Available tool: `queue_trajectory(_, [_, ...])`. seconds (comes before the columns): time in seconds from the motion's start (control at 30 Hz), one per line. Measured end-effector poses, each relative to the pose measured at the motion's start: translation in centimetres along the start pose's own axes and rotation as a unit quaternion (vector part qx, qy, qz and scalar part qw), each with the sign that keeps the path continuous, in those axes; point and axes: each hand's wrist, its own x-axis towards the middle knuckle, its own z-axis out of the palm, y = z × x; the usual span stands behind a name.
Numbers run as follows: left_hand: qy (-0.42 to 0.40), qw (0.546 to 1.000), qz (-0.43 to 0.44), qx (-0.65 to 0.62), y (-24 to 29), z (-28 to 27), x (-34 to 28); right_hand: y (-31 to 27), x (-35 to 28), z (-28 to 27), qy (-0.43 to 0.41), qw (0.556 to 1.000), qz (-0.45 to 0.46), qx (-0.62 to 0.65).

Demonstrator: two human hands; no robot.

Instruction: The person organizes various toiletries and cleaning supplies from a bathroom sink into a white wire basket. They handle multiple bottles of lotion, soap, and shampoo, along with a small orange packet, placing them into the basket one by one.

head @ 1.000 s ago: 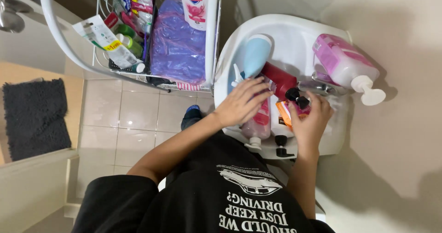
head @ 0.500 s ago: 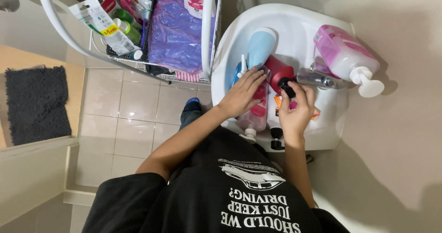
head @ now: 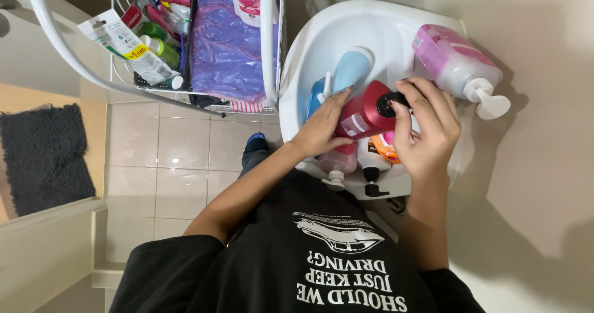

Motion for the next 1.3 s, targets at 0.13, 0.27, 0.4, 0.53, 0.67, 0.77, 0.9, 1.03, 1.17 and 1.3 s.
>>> queue_trajectory(0.13, [0.011, 0.993, 0.009, -0.118, 1.6, -1.5, -0.1, -2.4, 1.9, -0.6, -0.001, 0.999, -0.002, 0.054])
queue_trajectory(0.27, [0.040, 0.976, -0.041, -0.209, 3.2, -3.8, -0.2, -3.7, 3.1, 0.0, 0.002, 0.987, 0.046, 0.151])
queue_trajectory(0.4, [0.102, 0.966, -0.021, -0.236, 4.5, -5.9, -0.2, -6.2, 4.6, 0.7, 0.030, 0.962, 0.098, 0.251])
queue_trajectory(0.53, [0.148, 0.968, -0.036, -0.198, 5.5, -9.0, -0.7, -9.7, 7.1, 0.9, 0.045, 0.960, 0.103, 0.258])
queue_trajectory(0.67, [0.180, 0.971, -0.084, -0.133, 5.9, -12.5, -2.1, -11.4, 8.2, 2.2, 0.052, 0.940, 0.110, 0.319])
queue_trajectory(0.77, [0.196, 0.972, -0.058, -0.117, 5.1, -15.4, -3.4, -13.5, 9.5, 3.5, 0.054, 0.929, 0.095, 0.353])
queue_trajectory(0.9, [0.209, 0.971, -0.025, -0.109, 3.5, -17.5, -5.5, -15.7, 10.6, 5.2, 0.027, 0.911, 0.107, 0.398])
queue_trajectory(1.03, [0.272, 0.958, -0.069, -0.052, 2.8, -18.5, -6.4, -16.5, 10.7, 8.0, 0.029, 0.916, 0.101, 0.386])
queue_trajectory(1.17, [0.347, 0.934, -0.084, 0.016, 0.3, -19.5, -7.0, -16.4, 11.0, 11.6, 0.046, 0.950, 0.047, 0.306])
queue_trajectory(1.3, [0.394, 0.911, -0.104, 0.065, -3.1, -20.7, -6.9, -15.3, 11.2, 16.2, 0.019, 0.950, 0.038, 0.308])
